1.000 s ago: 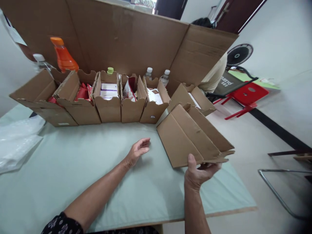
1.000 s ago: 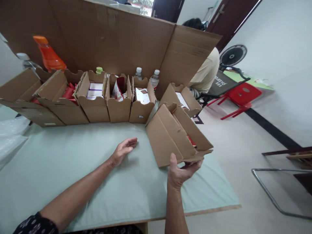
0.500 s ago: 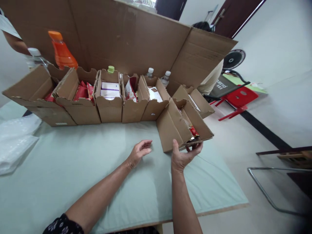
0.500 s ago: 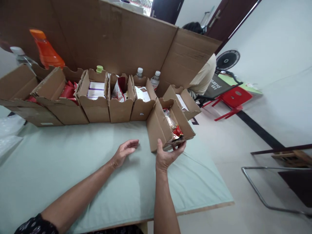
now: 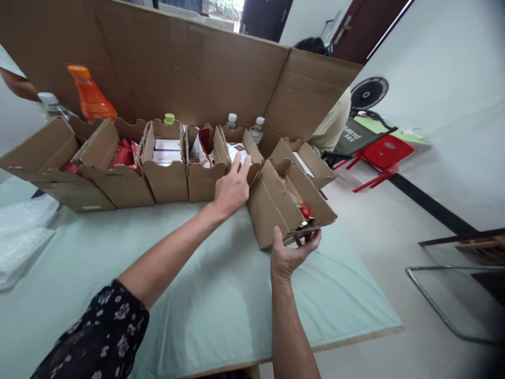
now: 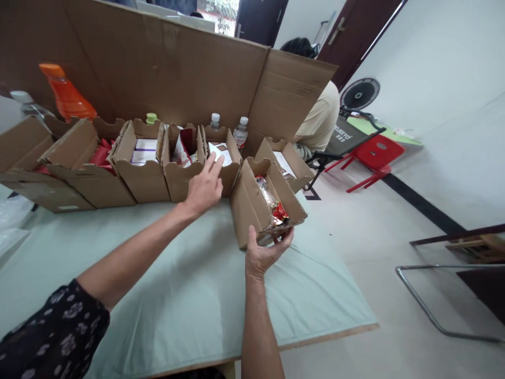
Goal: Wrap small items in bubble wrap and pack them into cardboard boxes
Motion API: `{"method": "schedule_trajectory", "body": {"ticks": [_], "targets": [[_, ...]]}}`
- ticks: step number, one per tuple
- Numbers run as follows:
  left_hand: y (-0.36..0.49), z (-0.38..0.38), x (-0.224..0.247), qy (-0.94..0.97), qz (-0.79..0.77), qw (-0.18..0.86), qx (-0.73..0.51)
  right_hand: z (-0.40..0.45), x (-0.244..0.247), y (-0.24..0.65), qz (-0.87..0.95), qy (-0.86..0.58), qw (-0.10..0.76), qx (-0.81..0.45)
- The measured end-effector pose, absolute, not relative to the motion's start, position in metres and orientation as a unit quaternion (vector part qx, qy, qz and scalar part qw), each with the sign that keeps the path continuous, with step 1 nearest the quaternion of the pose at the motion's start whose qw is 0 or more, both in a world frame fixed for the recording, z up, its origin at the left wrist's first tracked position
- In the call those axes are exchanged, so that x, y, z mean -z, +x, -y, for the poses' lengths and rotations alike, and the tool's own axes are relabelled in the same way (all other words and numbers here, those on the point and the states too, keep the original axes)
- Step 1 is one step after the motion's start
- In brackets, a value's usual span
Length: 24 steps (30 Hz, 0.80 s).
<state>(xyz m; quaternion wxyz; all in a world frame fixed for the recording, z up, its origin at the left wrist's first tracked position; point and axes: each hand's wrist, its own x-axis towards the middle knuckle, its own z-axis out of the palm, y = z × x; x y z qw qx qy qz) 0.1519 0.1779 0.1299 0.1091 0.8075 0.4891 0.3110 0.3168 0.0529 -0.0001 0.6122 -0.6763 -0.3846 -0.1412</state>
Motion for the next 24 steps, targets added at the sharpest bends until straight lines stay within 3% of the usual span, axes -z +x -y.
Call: {"method": "schedule_trajectory", "body": {"ticks": [5,12,16,24], "targets": [[0.161,-0.208,-0.167,0.846,-0.521,0.039,-0.109,-0.069,0.009,0.316,0.401,-0.678,0.592,0.170],[0.153,-0.183,-0.161,0.863,-0.496,0.018,-0.093,-0.132,0.007,0.314,0.411,-0.710,0.553,0.145],[0.142,-0.165,-0.163,0.871,-0.484,0.023,-0.079,-0.125,0.009,0.315,0.443,-0.716,0.521,0.143],[0.138,-0.163,-0.159,0.869,-0.483,0.033,-0.102,-0.131,0.003,0.311,0.491,-0.710,0.505,0.024]]}}
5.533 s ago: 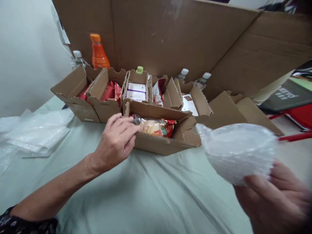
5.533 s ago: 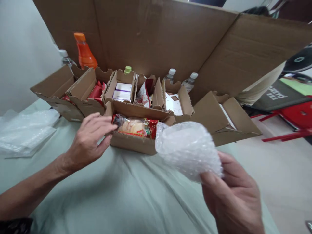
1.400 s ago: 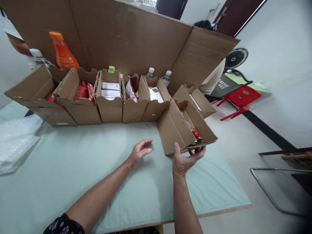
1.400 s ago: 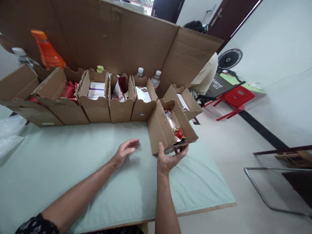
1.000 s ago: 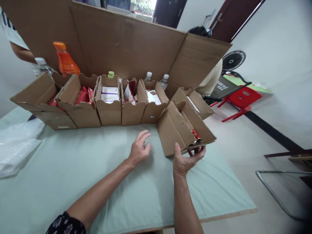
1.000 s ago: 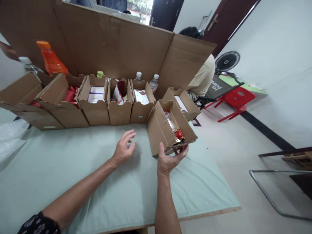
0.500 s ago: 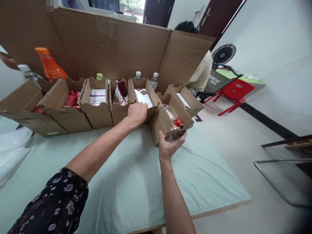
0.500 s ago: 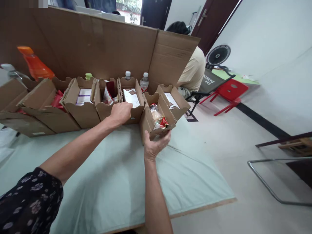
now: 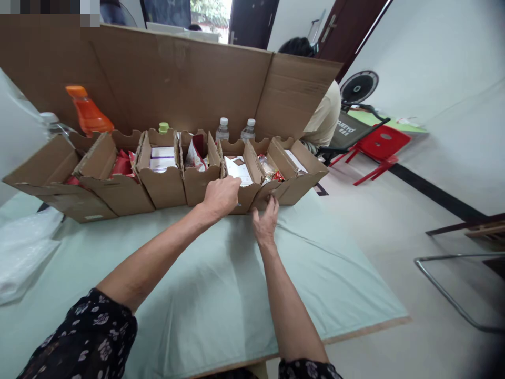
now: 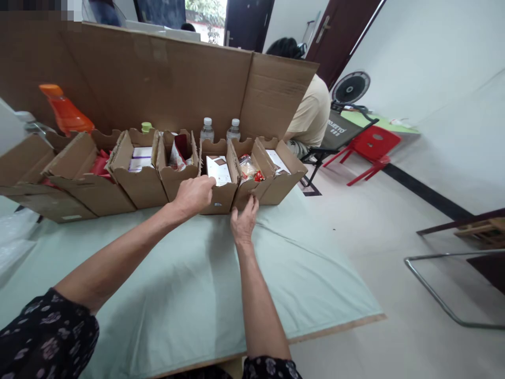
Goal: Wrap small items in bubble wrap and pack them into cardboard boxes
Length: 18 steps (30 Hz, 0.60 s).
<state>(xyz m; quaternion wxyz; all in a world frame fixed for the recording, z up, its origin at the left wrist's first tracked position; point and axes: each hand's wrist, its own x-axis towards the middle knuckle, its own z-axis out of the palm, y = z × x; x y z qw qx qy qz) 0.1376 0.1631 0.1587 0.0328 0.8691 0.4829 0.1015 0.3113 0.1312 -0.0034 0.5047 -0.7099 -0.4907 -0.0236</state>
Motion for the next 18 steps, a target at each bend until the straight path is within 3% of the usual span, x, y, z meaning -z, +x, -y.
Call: {"method": "schedule_trajectory", "body": {"ticks": [4,11,18], "targets": [[0.133,-0.162,-0.153,0.868,-0.474,0.050,-0.136,-0.126,-0.013,0.313,0.494,-0.707,0.505,0.014],[0.091,-0.110,-0.092,0.839,-0.399,0.125,-0.349,-0.077,-0.068,0.282,0.560,-0.653,0.509,-0.037],[0.037,-0.015,-0.015,0.771,-0.469,0.254,-0.349,-0.124,-0.129,0.260,0.640,-0.727,0.247,-0.037]]}}
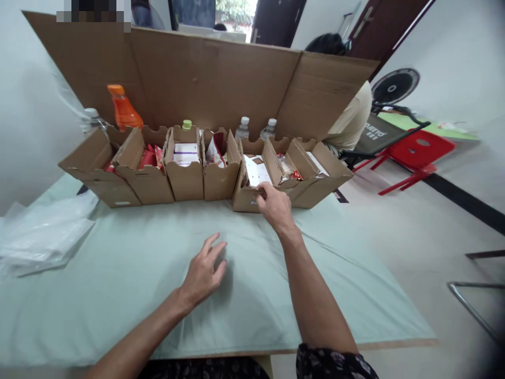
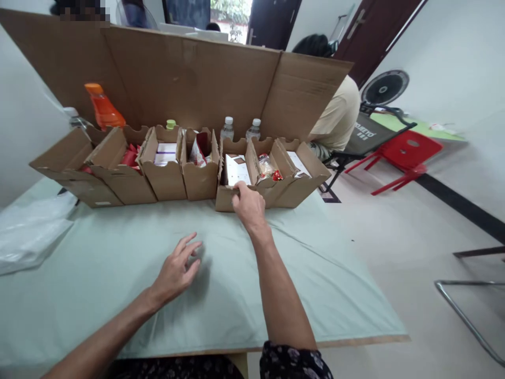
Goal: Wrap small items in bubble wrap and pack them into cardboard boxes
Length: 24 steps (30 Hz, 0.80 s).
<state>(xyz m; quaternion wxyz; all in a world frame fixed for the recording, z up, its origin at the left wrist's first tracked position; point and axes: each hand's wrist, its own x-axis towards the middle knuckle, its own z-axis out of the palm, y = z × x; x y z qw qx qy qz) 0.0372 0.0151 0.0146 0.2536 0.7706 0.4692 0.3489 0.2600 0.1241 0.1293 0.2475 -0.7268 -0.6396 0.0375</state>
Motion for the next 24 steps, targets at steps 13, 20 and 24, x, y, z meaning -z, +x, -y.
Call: {"method": "schedule_trajectory", "body": {"ticks": [13,20,24], "targets": [[0.020,0.005,-0.026,0.711,-0.434,0.408,-0.374,0.166,-0.089,0.368,0.464,-0.735,0.482,-0.109],[0.049,0.033,-0.017,0.694,-0.373,0.478,-0.388,0.168,-0.047,0.344,0.445,-0.719,0.465,-0.263],[0.033,0.032,-0.007,0.634,-0.438,0.446,-0.455,0.105,-0.039,0.317,0.518,-0.669,0.474,-0.243]]}}
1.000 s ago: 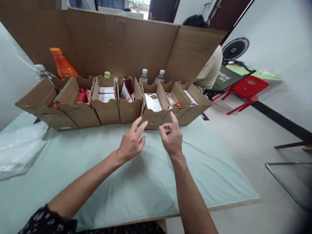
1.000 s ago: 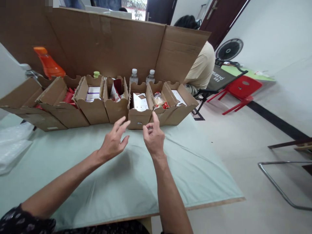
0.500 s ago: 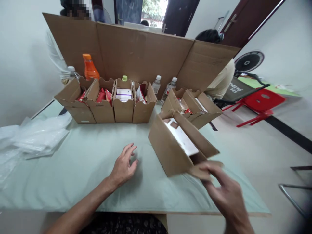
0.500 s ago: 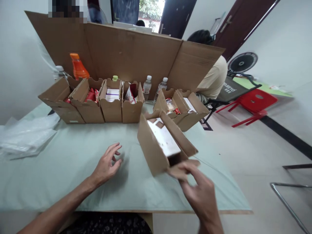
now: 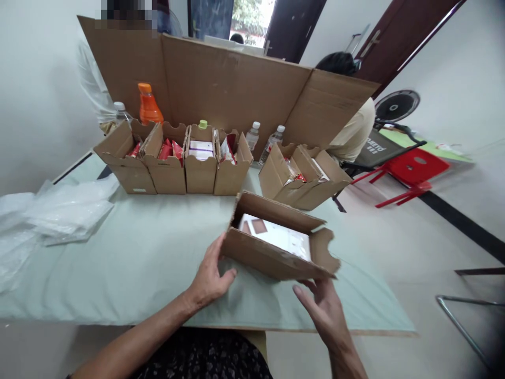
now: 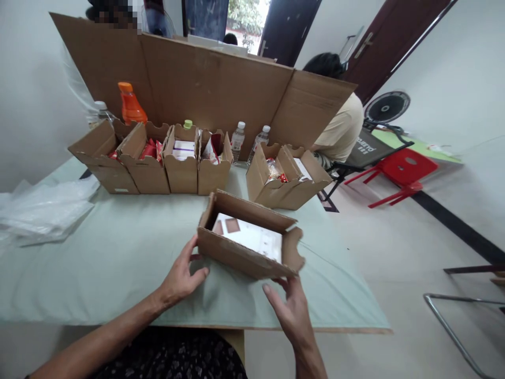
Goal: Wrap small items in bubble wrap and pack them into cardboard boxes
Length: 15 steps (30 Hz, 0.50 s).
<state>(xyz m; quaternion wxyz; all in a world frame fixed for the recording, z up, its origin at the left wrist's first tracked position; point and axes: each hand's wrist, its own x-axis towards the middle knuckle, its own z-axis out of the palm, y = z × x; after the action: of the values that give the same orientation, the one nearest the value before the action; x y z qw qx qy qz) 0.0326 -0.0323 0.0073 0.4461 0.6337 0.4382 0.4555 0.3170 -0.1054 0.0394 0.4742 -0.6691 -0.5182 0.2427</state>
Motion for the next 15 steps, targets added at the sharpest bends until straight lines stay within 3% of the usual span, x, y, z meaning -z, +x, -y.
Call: {"method": "schedule_trajectory", "body": {"ticks": [9,15], "targets": [[-0.041,-0.038,-0.019,0.523,-0.528,0.359,-0.565,-0.076,-0.044,0.220,0.642,-0.494,0.486,-0.329],[-0.047,-0.062,-0.009,0.522,-0.523,0.358,-0.571,-0.076,-0.036,0.221,0.584,-0.546,0.527,-0.290]]}}
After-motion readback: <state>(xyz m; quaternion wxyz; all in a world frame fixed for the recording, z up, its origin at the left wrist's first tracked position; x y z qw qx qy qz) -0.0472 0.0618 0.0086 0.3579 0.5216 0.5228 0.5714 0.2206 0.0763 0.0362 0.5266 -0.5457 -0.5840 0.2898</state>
